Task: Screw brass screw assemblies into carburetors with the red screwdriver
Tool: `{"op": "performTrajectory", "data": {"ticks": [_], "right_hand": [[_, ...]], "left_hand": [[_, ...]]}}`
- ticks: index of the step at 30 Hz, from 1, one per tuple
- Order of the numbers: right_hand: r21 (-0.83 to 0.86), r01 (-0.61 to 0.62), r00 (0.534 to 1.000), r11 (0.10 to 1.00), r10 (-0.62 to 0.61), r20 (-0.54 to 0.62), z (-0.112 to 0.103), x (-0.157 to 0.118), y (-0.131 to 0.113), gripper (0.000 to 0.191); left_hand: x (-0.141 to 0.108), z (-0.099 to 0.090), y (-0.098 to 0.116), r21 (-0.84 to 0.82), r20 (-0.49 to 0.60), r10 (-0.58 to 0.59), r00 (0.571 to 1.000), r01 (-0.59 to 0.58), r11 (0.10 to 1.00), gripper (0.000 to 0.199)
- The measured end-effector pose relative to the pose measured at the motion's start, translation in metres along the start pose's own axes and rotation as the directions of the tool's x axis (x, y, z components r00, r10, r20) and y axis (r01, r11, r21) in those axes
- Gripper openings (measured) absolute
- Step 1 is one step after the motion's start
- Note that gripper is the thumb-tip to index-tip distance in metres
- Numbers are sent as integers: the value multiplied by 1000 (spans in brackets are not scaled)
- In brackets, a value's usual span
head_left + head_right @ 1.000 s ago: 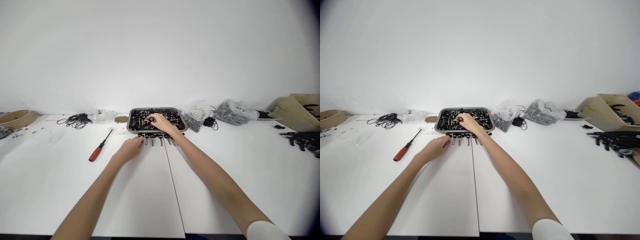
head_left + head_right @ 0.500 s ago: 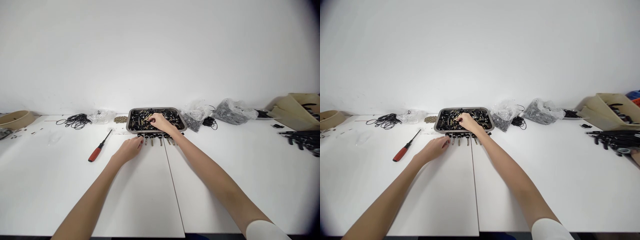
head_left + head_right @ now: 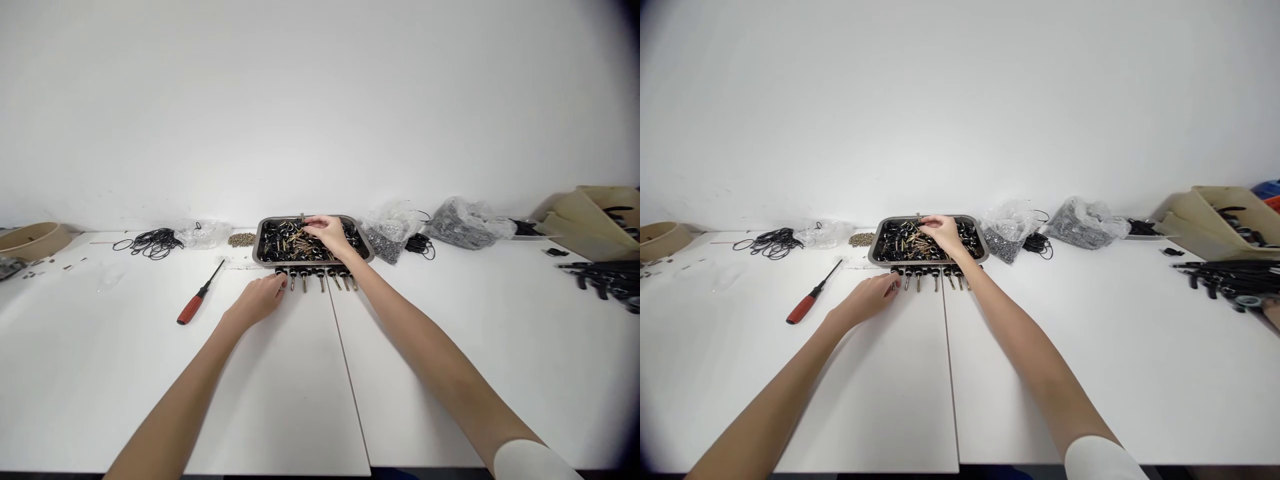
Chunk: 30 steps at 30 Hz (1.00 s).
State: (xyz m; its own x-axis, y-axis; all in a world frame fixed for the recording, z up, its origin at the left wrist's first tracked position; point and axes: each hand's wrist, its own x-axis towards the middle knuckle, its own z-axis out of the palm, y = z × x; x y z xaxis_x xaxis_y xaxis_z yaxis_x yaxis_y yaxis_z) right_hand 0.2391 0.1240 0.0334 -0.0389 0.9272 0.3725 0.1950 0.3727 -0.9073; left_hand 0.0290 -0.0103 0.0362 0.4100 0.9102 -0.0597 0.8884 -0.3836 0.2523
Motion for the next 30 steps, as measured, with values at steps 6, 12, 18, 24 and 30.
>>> {"op": "performTrajectory", "data": {"ticks": [6, 12, 18, 24, 30], "right_hand": [[161, -42, 996, 986, 54, -70, -2, 6, 4, 36], [226, -61, 993, 972, 81, -81, -3, 5, 2, 33], [205, -74, 989, 976, 98, -109, -1, 1, -11, 31], [164, -40, 999, 986, 36, 29, 10, -10, -47, 27], [144, -54, 947, 988, 5, 321, 37, -32, -73, 24]], "left_hand": [[1, 1, -1, -6, -3, -1, 1000, 1, 1000, 18], [0, 2, -1, -13, -14, 2, 1000, -2, 1000, 19], [1, 1, -1, -27, -80, -32, 996, 30, 999, 18], [0, -15, -6, -128, -382, -147, 912, 105, 986, 18], [-1, -19, -13, -244, -717, -122, 686, -84, 966, 35]]}}
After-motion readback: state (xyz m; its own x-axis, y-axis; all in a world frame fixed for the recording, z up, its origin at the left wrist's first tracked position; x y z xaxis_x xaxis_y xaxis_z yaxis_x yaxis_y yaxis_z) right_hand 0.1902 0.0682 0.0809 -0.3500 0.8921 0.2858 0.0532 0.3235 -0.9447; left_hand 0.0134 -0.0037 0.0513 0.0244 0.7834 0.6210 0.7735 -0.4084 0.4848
